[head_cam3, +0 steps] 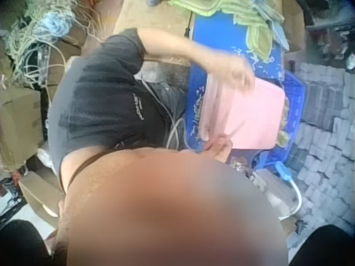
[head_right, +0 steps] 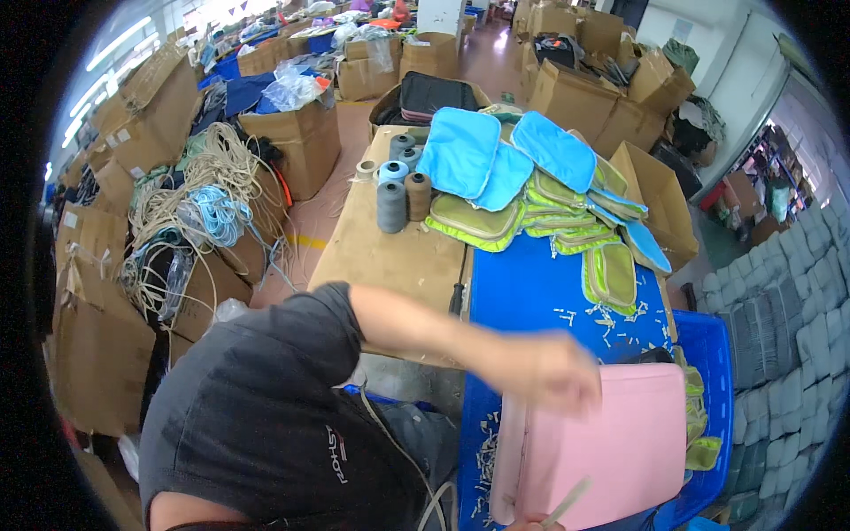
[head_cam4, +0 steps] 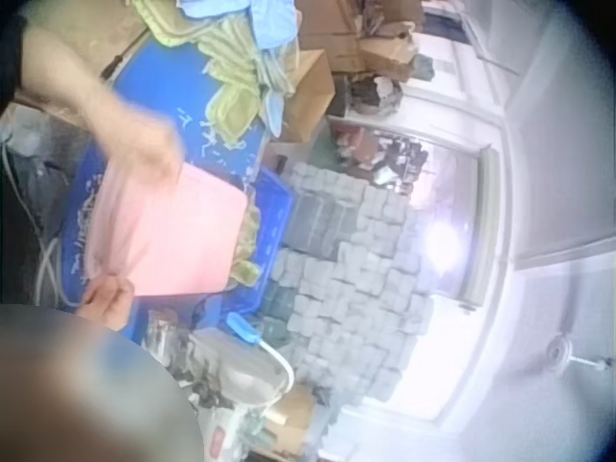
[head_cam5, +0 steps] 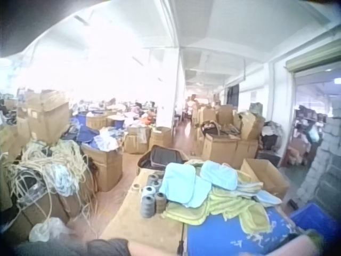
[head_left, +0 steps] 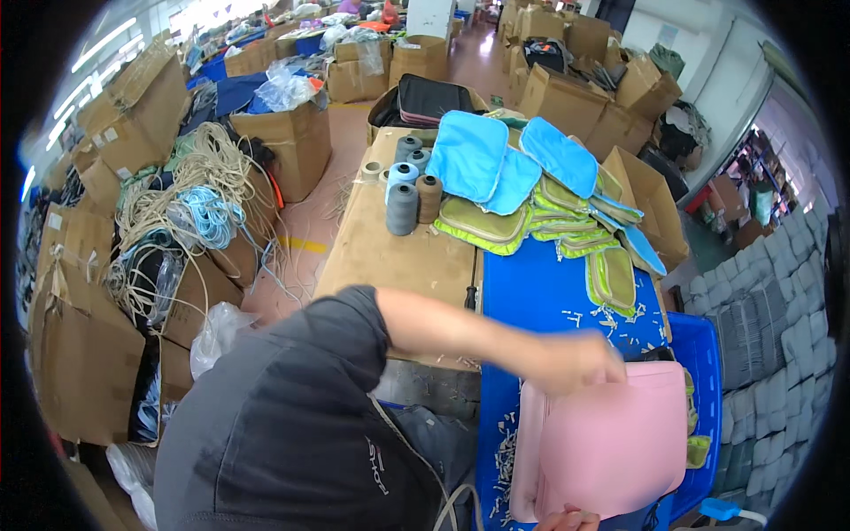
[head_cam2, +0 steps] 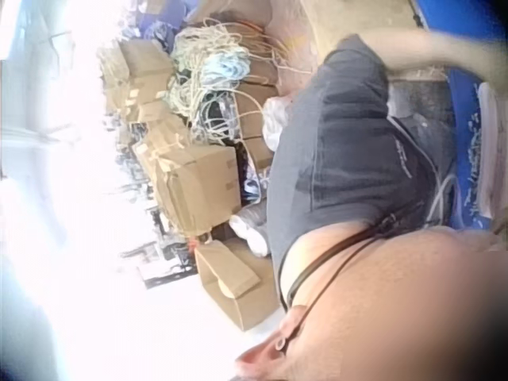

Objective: Trimming loose threads and cleaning up a green mesh bag using scissors.

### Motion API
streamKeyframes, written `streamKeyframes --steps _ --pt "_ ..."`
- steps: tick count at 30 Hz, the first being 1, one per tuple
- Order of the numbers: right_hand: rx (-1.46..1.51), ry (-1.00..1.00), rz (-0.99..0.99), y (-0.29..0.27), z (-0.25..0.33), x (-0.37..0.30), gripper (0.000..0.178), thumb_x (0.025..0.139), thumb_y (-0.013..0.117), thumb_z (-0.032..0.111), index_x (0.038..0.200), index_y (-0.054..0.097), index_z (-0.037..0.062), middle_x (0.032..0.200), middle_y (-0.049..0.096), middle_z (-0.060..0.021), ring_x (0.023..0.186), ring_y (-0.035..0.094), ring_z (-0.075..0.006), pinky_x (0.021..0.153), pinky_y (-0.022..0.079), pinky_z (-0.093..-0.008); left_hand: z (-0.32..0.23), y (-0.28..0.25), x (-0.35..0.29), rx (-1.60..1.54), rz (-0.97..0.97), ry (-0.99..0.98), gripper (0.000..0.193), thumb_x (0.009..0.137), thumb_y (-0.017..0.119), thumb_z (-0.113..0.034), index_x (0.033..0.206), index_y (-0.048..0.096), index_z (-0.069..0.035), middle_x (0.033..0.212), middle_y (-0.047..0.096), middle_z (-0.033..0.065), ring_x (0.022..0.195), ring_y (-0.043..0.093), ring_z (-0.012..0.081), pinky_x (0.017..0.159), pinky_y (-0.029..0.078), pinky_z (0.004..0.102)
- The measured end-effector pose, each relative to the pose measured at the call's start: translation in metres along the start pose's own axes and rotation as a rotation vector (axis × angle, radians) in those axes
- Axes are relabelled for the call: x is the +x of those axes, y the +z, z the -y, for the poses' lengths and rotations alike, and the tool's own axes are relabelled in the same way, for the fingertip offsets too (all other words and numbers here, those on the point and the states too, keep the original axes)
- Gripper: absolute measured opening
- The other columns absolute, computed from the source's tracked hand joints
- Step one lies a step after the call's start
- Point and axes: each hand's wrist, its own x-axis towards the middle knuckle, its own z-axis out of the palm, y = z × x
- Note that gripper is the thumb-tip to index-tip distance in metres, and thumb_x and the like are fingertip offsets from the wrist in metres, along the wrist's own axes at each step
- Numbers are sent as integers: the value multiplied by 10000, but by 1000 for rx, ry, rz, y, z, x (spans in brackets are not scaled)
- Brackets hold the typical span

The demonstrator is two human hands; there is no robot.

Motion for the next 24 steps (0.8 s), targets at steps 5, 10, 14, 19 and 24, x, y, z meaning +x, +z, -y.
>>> streamKeyframes --steps 5,10,14,19,24 --pt "-15 -74 169 -13 -22 -10 219 988 544 258 1035 542 44 654 532 -24 527 398 -63 468 264 -212 146 -163 -59 1289 -219 -750 357 714 652 -82 1058 588 -13 1129 574 186 1070 571 355 863 494 438" --pt "105 -177 205 -9 -34 -4 227 984 565 273 1051 502 65 717 580 -54 534 406 -64 477 275 -206 200 -215 -124 1929 -391 -620 376 795 587 -98 1156 515 -18 1290 485 212 1169 515 359 886 458 458" --pt "129 -12 192 -11 -23 -3 200 981 571 261 1020 512 74 729 566 -40 534 395 -53 480 278 -194 199 -225 -125 1603 -272 -885 386 817 569 -86 1191 507 -15 1224 581 172 1112 576 300 896 460 425" --pt "104 25 114 -21 -35 -7 163 989 554 230 1015 520 73 695 515 -7 528 374 -50 480 275 -191 125 -222 -87 1561 -529 -319 331 804 578 -56 1135 600 -56 903 662 91 871 630 263 802 460 401" --pt "111 -1 113 -22 -36 -11 88 991 519 152 1019 529 69 683 497 3 530 384 -55 480 280 -194 17 -196 -23 1196 -693 127 206 840 601 -37 1036 663 -47 875 685 106 777 653 260 693 495 364"
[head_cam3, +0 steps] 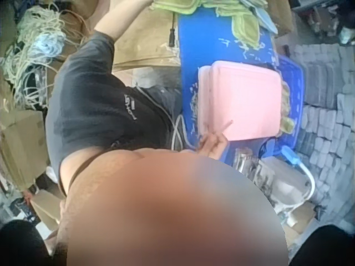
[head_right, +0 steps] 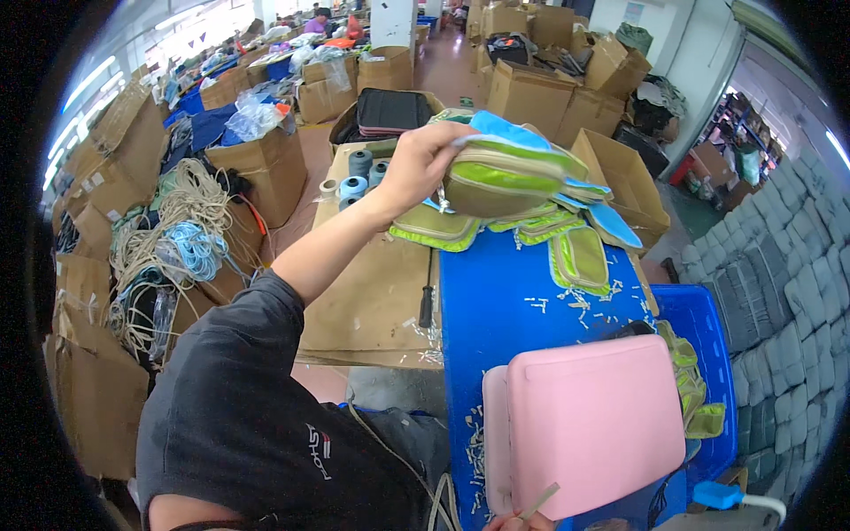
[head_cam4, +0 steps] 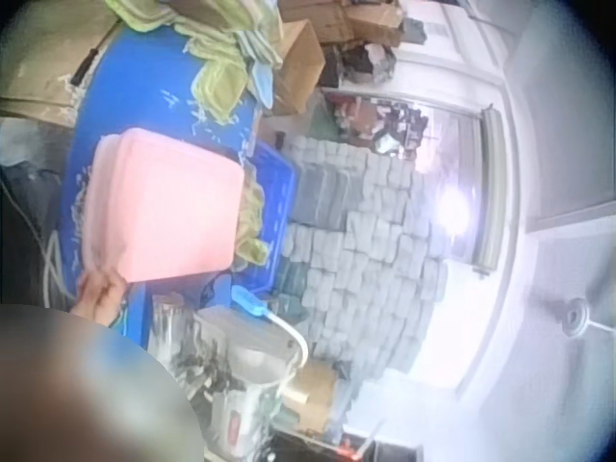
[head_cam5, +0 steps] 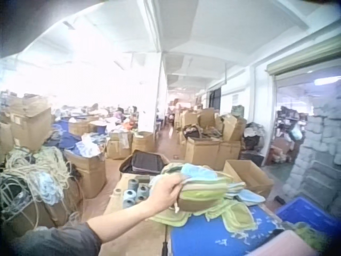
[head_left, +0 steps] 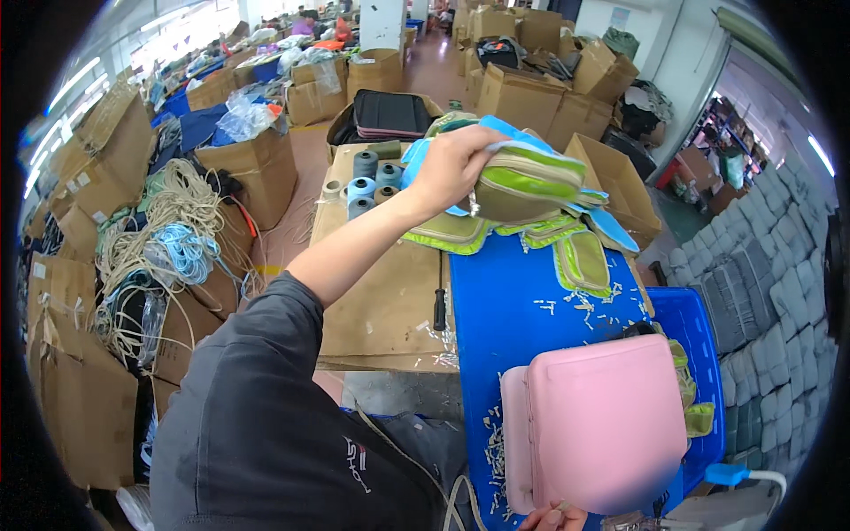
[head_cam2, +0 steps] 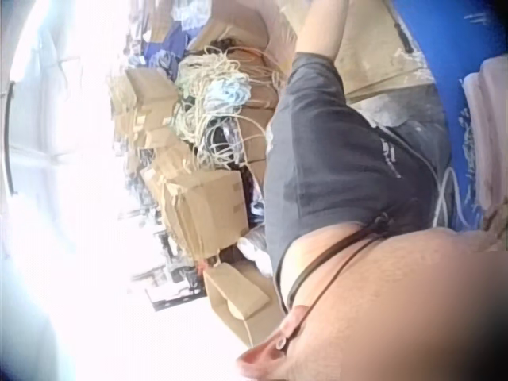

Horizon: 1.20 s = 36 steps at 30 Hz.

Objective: Trimming loose threads and cleaning up a green mesh bag using scissors.

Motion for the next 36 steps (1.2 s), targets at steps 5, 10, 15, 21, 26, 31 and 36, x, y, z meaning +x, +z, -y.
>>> streamKeyframes --steps 5,10,15,21,26,31,36 --pt "13 -168 52 -5 13 4 59 991 510 118 1020 540 75 698 507 0 527 387 -57 475 289 -196 -79 -7 24 -794 276 -502 183 963 566 -130 1046 664 0 883 696 44 786 598 77 725 483 247" --pt "-4 -244 -57 5 -2 11 68 976 555 128 1003 548 66 787 546 -6 536 422 -59 453 321 -198 -161 -3 5 -1608 305 -936 199 983 549 -143 1113 631 -18 984 686 30 870 626 68 785 501 230" --pt "329 -9 -191 12 -25 18 115 977 535 136 997 575 30 763 558 -17 574 451 -69 496 349 -223 -244 -7 -88 -1603 414 -1248 180 981 529 -136 1125 585 -44 1037 659 8 952 610 83 821 504 262" --pt "278 170 -290 -13 -10 20 256 965 573 173 1149 561 -5 1035 629 -114 888 600 -195 737 496 -316 -215 -26 -126 -1468 1204 -990 109 960 540 -113 1047 542 -47 848 659 34 803 653 92 654 529 238" --pt "75 50 -235 -18 -12 30 337 987 537 203 1210 554 -48 1129 620 -145 988 585 -215 838 488 -343 -192 -31 -85 -827 1237 22 161 886 639 -161 885 555 -23 629 576 89 566 610 267 527 485 358" --pt "-257 -11 -71 -28 -4 25 326 990 541 217 1211 563 -22 1087 628 -112 942 565 -168 828 475 -318 -239 4 -12 -964 669 55 150 841 668 -180 890 616 -48 854 623 117 889 619 311 715 494 415" --pt "-511 -358 -108 -17 18 17 190 989 496 138 968 613 -10 714 565 -16 589 428 -89 547 339 -247 -266 43 8 -1351 1042 681 158 840 651 -147 946 633 -31 964 616 108 1006 560 302 886 430 431"
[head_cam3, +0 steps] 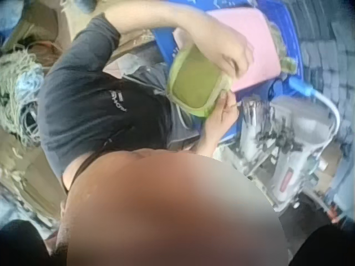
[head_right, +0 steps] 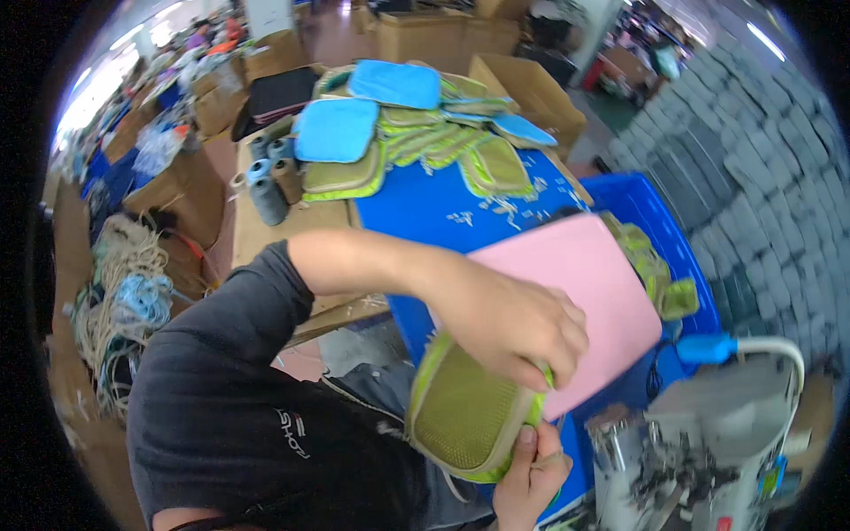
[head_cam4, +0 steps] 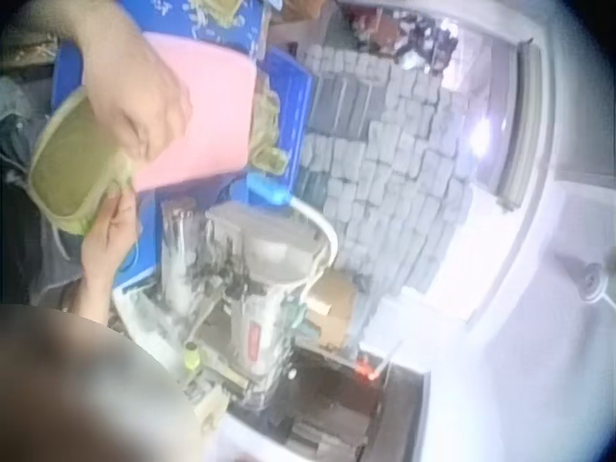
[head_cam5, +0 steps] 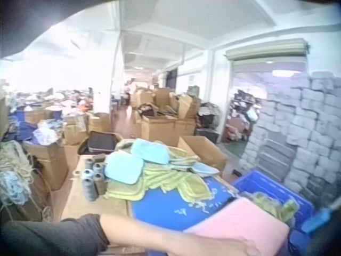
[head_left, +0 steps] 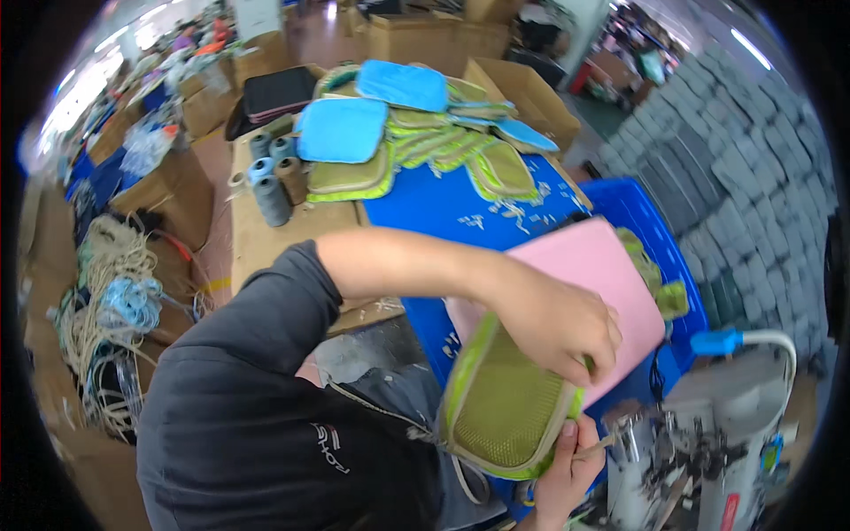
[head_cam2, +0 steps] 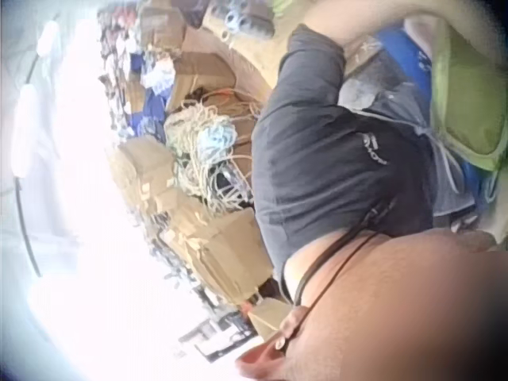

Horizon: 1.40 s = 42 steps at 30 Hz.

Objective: Trimming loose threads and cleaning up a green mesh bag using scissors.

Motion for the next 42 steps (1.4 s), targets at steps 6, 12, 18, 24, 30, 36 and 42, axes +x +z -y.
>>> streamKeyframes --steps 6,12,18,24,30,36,42 --pt "-31 40 132 -23 1 -6 118 923 590 88 960 661 0 638 571 -97 551 501 -78 519 376 -238 -4 -14 16 -130 180 -77 109 852 631 -115 891 623 -14 884 596 103 939 571 296 817 449 406" --pt "112 103 60 -28 -7 -10 98 933 592 92 911 612 -1 619 540 -34 553 437 -72 518 345 -239 -3 -12 25 -269 220 -142 92 844 639 -79 872 602 0 848 575 95 820 595 261 707 461 356" --pt "144 182 20 -37 -8 -9 61 886 636 0 899 578 14 636 614 -41 552 490 -44 506 358 -214 -22 -10 26 -247 114 -212 83 825 664 -57 874 633 2 837 597 95 785 603 248 632 456 343" --pt "-3 36 12 -37 -2 -5 152 812 673 -27 938 598 14 639 579 -60 558 554 -114 516 400 -255 -21 -5 28 -302 89 -226 74 793 700 -41 854 674 -9 786 617 82 754 595 254 646 452 346" --pt "-362 -225 -237 -35 2 -5 175 757 696 -28 924 652 -1 752 552 -94 617 564 -230 537 431 -288 -21 -2 31 -139 -36 -128 54 797 695 -47 830 659 -23 777 594 78 775 578 255 679 449 354" --pt "-83 -45 -171 -39 -12 -5 108 805 693 12 909 667 -4 699 491 -91 609 505 -177 551 388 -259 -23 4 37 61 -47 -44 64 836 647 -62 846 599 -21 781 563 89 797 568 264 677 445 373" --pt "374 11 -429 -42 -9 -13 214 912 609 150 1024 562 -26 841 502 -119 727 499 -186 619 377 -282 -21 4 42 -176 62 -207 57 848 629 -51 844 597 -5 796 588 108 736 593 273 650 452 364"
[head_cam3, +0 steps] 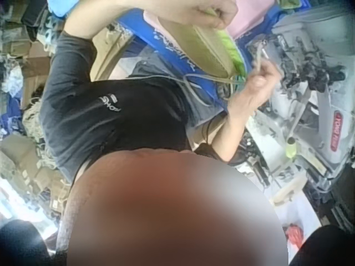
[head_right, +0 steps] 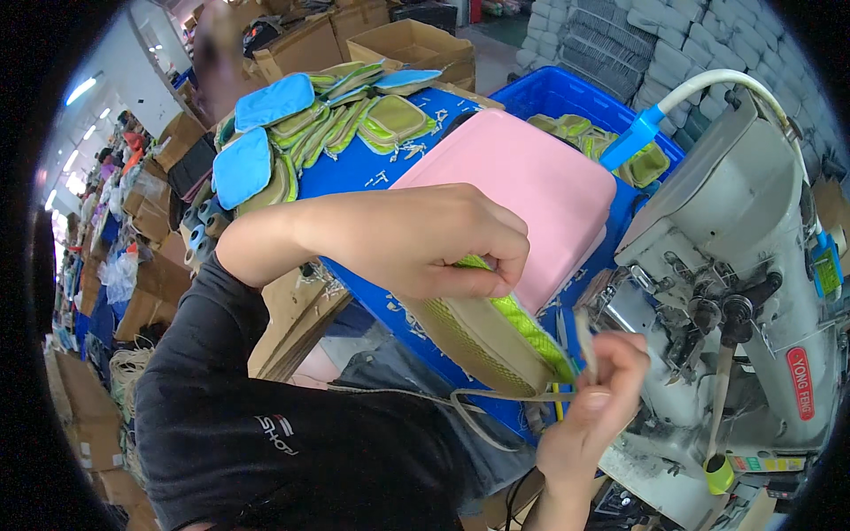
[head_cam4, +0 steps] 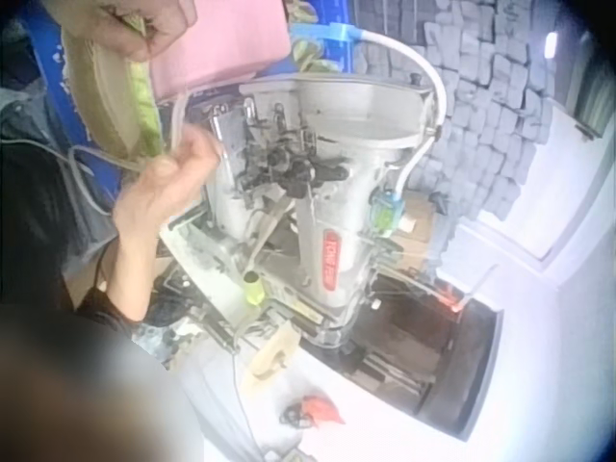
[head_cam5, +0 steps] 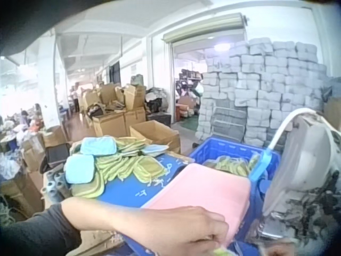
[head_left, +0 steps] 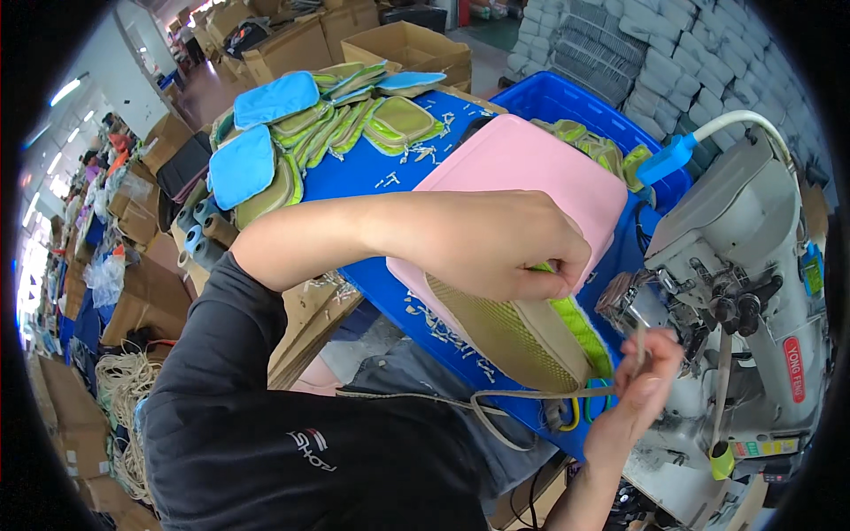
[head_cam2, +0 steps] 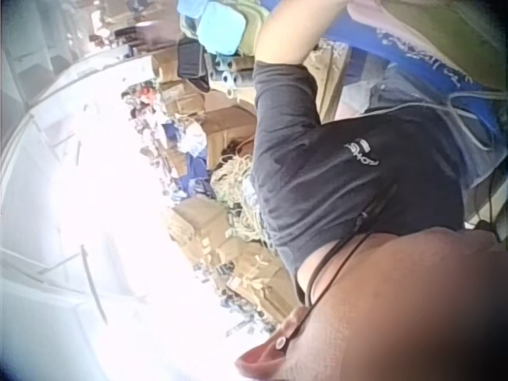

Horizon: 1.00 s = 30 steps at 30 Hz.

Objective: Trimming loose threads and cleaning up a green mesh bag using scissors.

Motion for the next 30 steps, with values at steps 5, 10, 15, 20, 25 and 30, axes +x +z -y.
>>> streamKeyframes --steps 5,10,15,20,25,30 --pt "-537 -216 210 -2 27 2 148 870 652 98 924 552 2 963 530 -136 698 543 -185 586 432 -263 -4 -1 1 -24 6 -11 52 844 631 -42 851 615 7 804 618 106 735 610 255 656 464 340" --pt "-539 -175 303 3 23 7 136 773 723 -25 829 601 -1 937 595 -110 600 608 -160 504 494 -254 -7 0 1 -87 41 -82 47 853 626 -34 868 629 10 813 637 92 722 611 199 654 466 308" --pt "-530 -111 358 2 32 14 127 760 731 -39 803 613 -23 824 605 -89 590 623 -158 507 506 -243 -9 -2 0 -118 55 -94 56 860 628 -45 878 638 7 789 625 83 686 583 189 621 449 306" --pt "-538 -141 362 2 33 16 125 754 731 -49 800 617 -24 805 605 -90 581 617 -151 502 501 -246 -12 -6 1 -127 61 -119 70 848 648 -64 880 657 -2 775 618 86 667 574 202 599 434 311" --pt "-529 -127 345 3 35 16 134 745 732 -61 784 609 -24 790 603 -88 576 606 -148 493 485 -244 -12 -7 0 -43 60 -17 100 793 695 -72 866 671 -10 775 627 94 695 609 231 596 439 328" --pt "-526 -155 337 4 34 15 144 740 735 -61 783 604 -23 785 603 -89 572 595 -146 493 477 -244 -13 -7 -1 -65 75 -36 80 791 687 -54 853 672 -5 767 632 94 690 616 236 588 437 334"
